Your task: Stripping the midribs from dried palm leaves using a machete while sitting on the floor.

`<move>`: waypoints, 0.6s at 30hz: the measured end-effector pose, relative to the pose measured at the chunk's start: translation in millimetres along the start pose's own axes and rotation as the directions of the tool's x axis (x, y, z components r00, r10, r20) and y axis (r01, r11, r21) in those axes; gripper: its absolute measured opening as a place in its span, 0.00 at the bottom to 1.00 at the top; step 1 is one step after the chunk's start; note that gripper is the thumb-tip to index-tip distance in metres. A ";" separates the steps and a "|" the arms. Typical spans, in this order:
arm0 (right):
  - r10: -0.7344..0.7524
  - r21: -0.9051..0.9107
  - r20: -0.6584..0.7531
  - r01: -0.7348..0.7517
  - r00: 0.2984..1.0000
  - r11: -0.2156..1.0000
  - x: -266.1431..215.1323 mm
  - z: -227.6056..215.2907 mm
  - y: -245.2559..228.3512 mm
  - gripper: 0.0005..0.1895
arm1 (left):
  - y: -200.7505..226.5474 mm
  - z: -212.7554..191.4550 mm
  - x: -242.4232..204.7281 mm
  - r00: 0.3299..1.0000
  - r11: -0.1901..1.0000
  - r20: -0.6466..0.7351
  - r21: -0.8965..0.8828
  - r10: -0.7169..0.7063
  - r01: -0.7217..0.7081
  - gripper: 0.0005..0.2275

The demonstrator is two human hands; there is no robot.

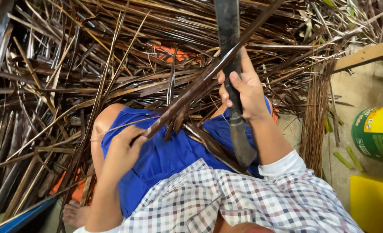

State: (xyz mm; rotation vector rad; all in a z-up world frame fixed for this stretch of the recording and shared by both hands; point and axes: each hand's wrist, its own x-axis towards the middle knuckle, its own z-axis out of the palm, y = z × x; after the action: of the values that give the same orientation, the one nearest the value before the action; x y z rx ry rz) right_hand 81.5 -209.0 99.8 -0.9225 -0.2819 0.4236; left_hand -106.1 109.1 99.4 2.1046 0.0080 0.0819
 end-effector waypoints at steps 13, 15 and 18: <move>-0.040 0.050 -0.306 0.058 0.951 0.997 -1.6 -59.0 -39.0 0.38 | -101.2 -110.1 -40.0 0.932 0.543 -0.235 0.762 -0.276 0.353 0.11; -0.054 0.037 -0.303 0.068 0.952 0.997 -2.2 -74.6 -40.9 0.36 | -128.8 -128.1 -53.1 0.936 0.529 -0.258 0.774 -0.238 0.348 0.11; -0.071 0.021 -0.306 0.082 0.949 0.996 -3.8 -93.2 -43.7 0.34 | -168.0 -156.1 -73.2 0.939 0.437 -0.301 0.831 -0.167 0.345 0.09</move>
State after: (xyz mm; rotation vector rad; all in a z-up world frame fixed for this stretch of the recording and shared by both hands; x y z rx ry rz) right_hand 126.5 -299.8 81.6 -0.9266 -0.0269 0.2083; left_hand -184.1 326.0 30.2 3.1178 0.6200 0.0873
